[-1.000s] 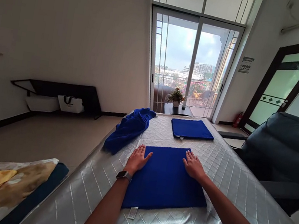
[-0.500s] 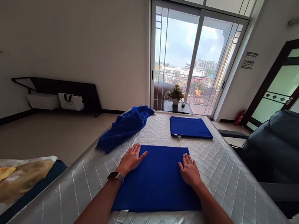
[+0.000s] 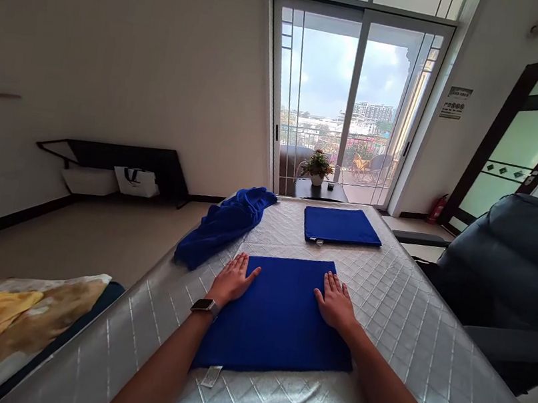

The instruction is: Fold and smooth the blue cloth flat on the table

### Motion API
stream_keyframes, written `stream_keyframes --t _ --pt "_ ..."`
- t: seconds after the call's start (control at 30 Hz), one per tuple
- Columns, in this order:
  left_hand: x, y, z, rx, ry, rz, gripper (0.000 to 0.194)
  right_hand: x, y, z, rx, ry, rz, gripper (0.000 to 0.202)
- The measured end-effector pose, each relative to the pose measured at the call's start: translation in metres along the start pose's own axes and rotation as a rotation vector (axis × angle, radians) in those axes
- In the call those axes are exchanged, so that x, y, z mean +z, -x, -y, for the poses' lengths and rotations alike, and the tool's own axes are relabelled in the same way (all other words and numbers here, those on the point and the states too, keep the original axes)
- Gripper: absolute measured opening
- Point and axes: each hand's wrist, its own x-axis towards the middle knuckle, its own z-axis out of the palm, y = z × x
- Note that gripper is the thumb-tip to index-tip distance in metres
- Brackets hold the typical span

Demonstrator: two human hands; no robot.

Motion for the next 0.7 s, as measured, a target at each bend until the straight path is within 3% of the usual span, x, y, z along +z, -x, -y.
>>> stream_keyframes --t 0.13,0.2,0.33,0.4,0.5,0.6,0.7 --pt "-0.008 0.000 -0.005 -0.024 -0.063 -0.024 0.092 0.000 0.000 0.000 0.008 -0.012 -0.003 0.073" --pt "-0.012 0.002 -0.018 -0.016 -0.065 -0.083 0.089 0.000 -0.001 0.000 0.011 -0.020 -0.007 0.073" --pt "-0.014 0.015 -0.080 0.104 0.067 -0.069 0.077 0.001 -0.002 0.000 0.013 -0.022 -0.003 0.073" --pt "-0.011 0.024 -0.122 0.247 0.123 -0.052 0.074 0.003 -0.002 0.000 0.011 -0.008 -0.020 0.073" --pt "-0.005 0.037 -0.176 0.433 0.153 -0.127 0.072 0.005 -0.002 -0.002 -0.001 0.019 -0.035 0.070" --pt "0.004 0.044 -0.201 0.460 0.171 -0.123 0.072 0.007 -0.002 -0.005 -0.032 0.049 -0.032 0.066" --pt "0.014 0.045 -0.200 0.441 0.182 -0.091 0.072 0.008 -0.003 -0.005 -0.037 0.066 -0.032 0.067"
